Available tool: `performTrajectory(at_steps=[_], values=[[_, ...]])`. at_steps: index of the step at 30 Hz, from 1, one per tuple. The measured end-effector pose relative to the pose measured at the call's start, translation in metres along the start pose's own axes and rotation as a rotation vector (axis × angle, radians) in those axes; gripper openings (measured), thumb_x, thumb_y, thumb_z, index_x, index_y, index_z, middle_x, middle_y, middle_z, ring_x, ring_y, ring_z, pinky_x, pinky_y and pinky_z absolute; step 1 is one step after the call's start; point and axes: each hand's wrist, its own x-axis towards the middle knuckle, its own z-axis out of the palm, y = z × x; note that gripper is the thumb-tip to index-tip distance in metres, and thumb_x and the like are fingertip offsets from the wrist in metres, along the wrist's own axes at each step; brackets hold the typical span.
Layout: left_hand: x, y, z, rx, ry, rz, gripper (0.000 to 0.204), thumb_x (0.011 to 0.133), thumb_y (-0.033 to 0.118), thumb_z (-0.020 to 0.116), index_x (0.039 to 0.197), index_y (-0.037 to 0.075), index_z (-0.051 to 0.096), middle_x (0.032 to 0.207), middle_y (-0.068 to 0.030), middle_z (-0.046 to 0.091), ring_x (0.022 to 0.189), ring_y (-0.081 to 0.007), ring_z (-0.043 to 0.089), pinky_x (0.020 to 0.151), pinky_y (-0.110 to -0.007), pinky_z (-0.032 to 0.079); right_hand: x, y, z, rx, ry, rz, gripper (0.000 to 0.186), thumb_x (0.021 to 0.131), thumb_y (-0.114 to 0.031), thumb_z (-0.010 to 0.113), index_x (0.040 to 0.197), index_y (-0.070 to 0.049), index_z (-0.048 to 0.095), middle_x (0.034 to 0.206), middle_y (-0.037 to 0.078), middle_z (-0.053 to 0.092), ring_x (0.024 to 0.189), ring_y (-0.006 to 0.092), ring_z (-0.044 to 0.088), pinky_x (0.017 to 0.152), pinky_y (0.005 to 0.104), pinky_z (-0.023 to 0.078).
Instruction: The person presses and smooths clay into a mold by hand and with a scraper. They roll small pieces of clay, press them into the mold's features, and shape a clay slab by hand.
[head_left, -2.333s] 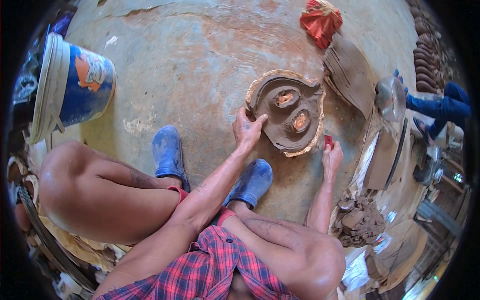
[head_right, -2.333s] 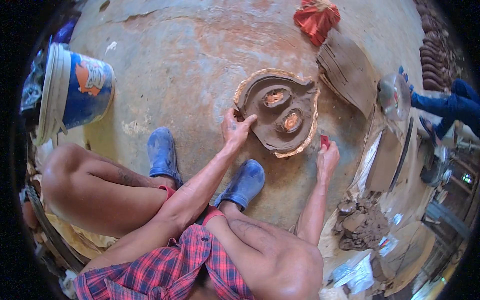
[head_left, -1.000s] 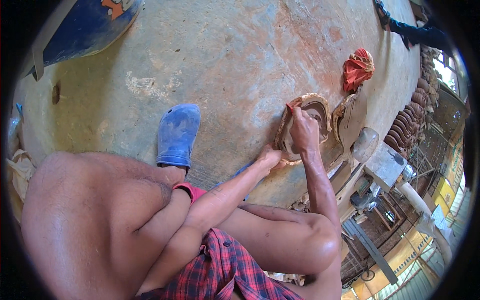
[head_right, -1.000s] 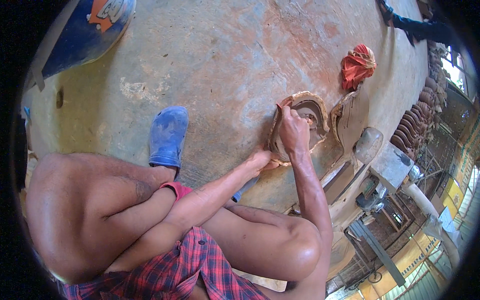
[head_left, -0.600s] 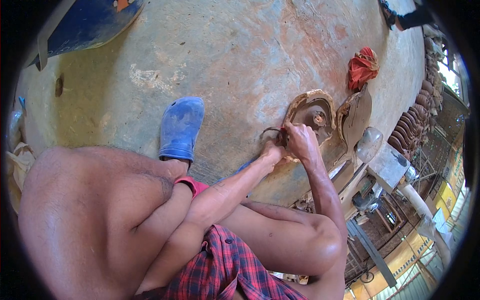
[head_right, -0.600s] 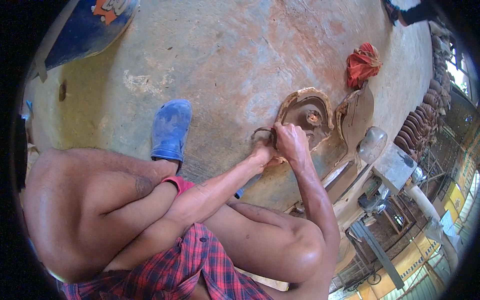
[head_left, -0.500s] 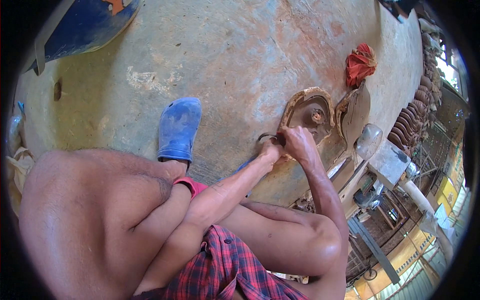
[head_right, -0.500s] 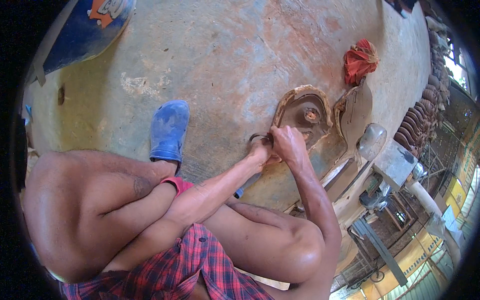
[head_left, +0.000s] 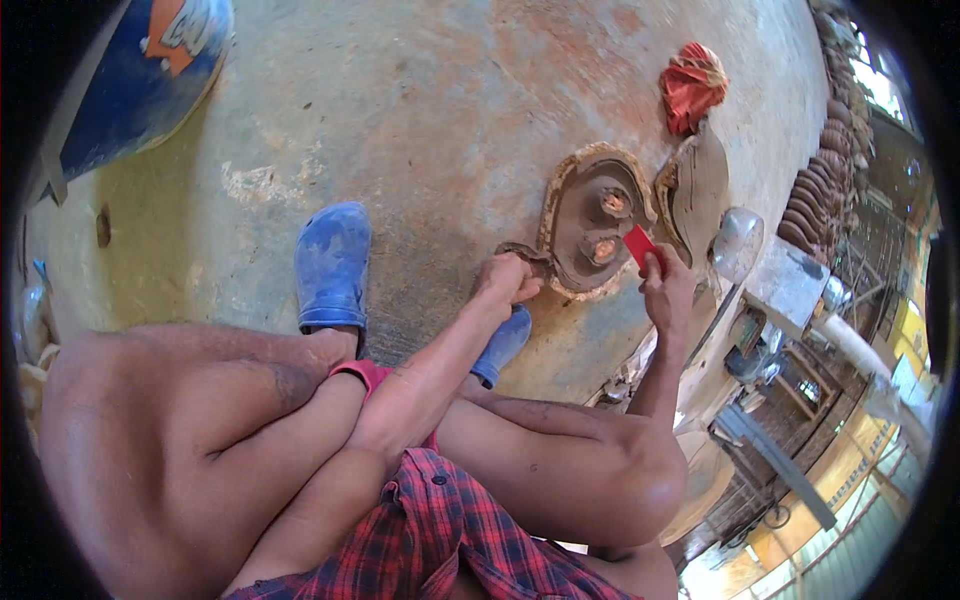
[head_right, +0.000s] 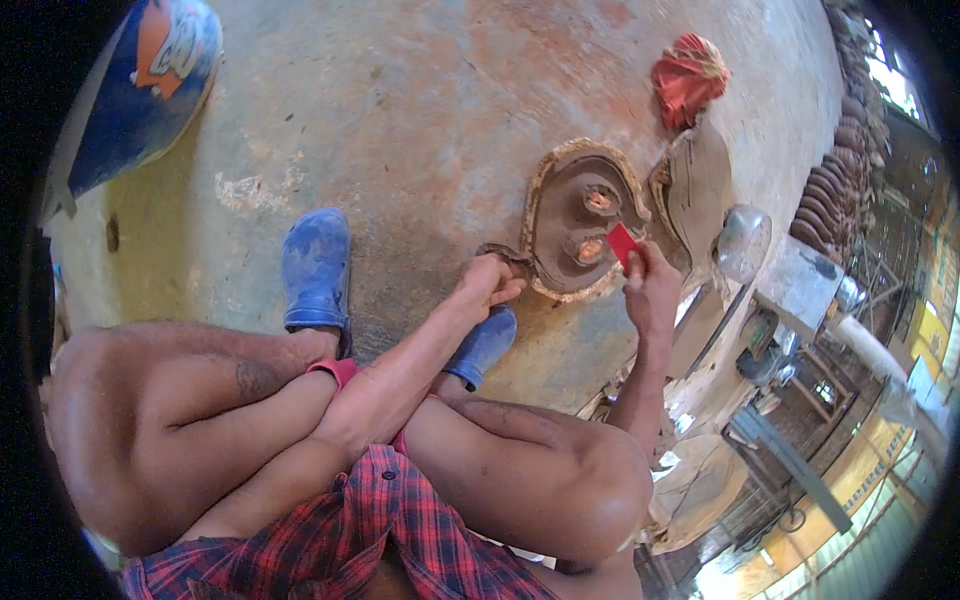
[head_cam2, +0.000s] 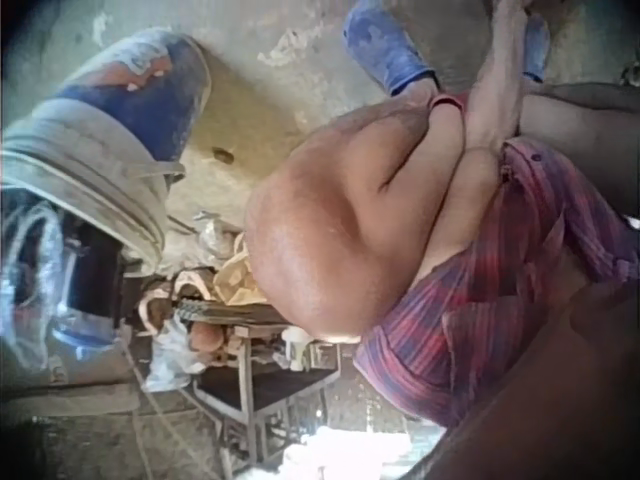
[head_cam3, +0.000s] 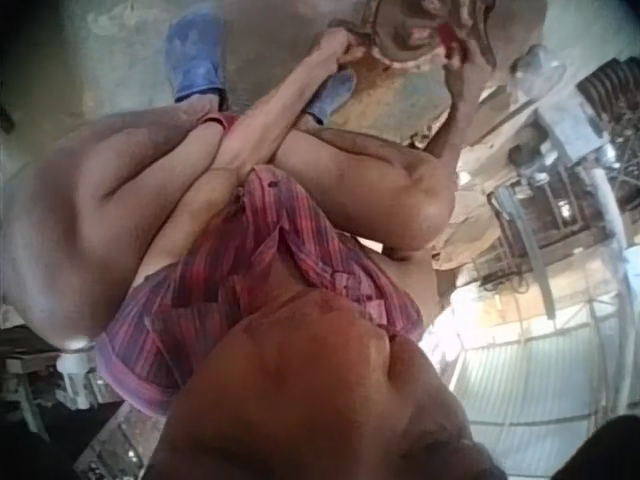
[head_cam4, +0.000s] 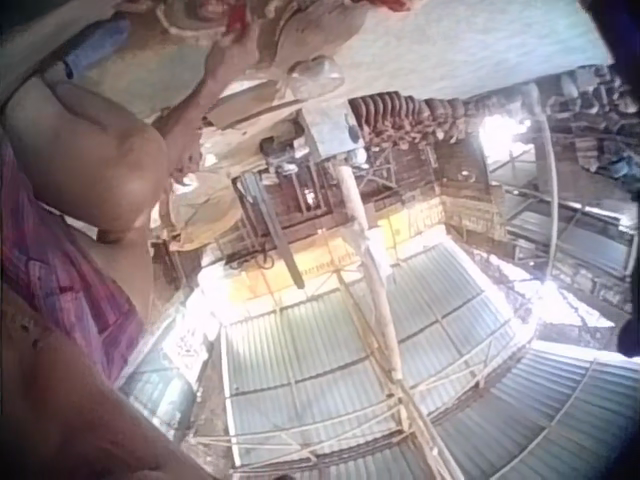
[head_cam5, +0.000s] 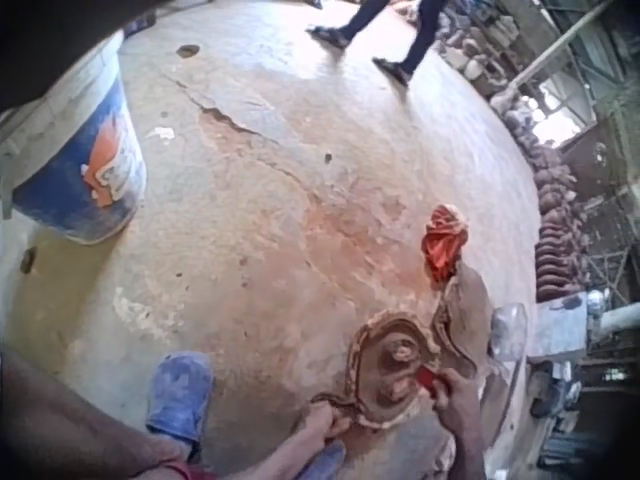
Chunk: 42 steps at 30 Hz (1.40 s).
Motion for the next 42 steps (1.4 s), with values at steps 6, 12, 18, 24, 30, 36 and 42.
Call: performTrajectory(at_steps=[6,12,18,24,30,36,42], values=[[-0.002,0.015,0.007,-0.061,0.061,-0.019,0.035,0.099,0.026,0.065,0.124,0.001,0.064,0.116,-0.0161,0.072,0.093,-0.0271,0.077,0.067,-0.031,0.064,-0.029,0.105,0.023,0.192,0.378,0.318,0.026,0.104,-0.020,0.063,0.115,0.000,0.074,0.080,0.015,0.075,0.063,0.0208,0.071,0.063,0.0379,0.055],[0.000,0.012,0.019,0.014,0.245,0.183,0.039,0.101,0.036,0.065,0.111,-0.001,0.069,0.097,-0.0133,0.077,0.076,-0.0241,0.076,0.058,-0.030,0.058,-0.047,0.176,0.084,-0.041,0.434,0.458,0.034,0.107,-0.029,0.062,0.122,-0.001,0.075,0.089,0.018,0.078,0.087,0.0340,0.077,0.084,0.0503,0.057],[-0.057,0.063,0.044,0.755,0.227,0.812,0.036,0.102,0.032,0.068,0.089,-0.001,0.075,0.081,-0.0085,0.076,0.066,-0.0150,0.072,0.057,-0.027,0.053,-0.069,0.117,0.069,0.410,0.629,0.173,0.061,0.101,-0.036,0.071,0.150,-0.001,0.058,0.157,0.023,0.052,0.146,0.0415,0.049,0.119,0.0475,0.042],[-0.113,0.035,0.134,1.470,-0.522,0.519,0.036,0.102,0.035,0.072,0.110,0.000,0.079,0.087,-0.0031,0.075,0.079,-0.0084,0.069,0.068,-0.027,0.055,-0.095,0.044,0.033,0.769,0.514,-0.372,0.068,0.090,-0.034,0.084,0.149,-0.006,0.062,0.146,0.022,0.063,0.135,0.0379,0.060,0.114,0.0470,0.048],[-0.111,-0.005,0.199,1.568,-0.673,0.431,0.037,0.103,0.036,0.074,0.111,0.001,0.081,0.090,-0.0028,0.077,0.080,-0.0083,0.069,0.073,-0.028,0.057,-0.177,0.138,0.034,0.817,0.731,0.201,0.044,0.091,-0.011,0.084,0.134,-0.007,0.073,0.112,0.007,0.077,0.082,0.0105,0.065,0.070,0.0284,0.055],[-0.032,0.136,0.178,1.296,-0.037,1.381,0.042,0.097,0.031,0.078,0.131,0.007,0.074,0.112,-0.0169,0.079,0.097,-0.0207,0.076,0.083,-0.035,0.061,-0.273,0.287,0.053,-0.040,1.050,0.873,0.045,0.101,-0.034,0.075,0.139,-0.010,0.071,0.137,0.018,0.066,0.114,0.0281,0.066,0.089,0.0416,0.056],[0.030,0.152,0.140,1.535,0.047,1.154,0.072,0.097,0.039,0.077,0.157,0.008,0.052,0.135,-0.0228,0.071,0.124,-0.0315,0.070,0.107,-0.044,0.054,-0.244,0.275,0.121,-0.015,0.960,0.883,0.053,0.105,-0.044,0.066,0.146,-0.010,0.065,0.167,0.022,0.039,0.150,0.0381,0.045,0.119,0.0529,0.045]])
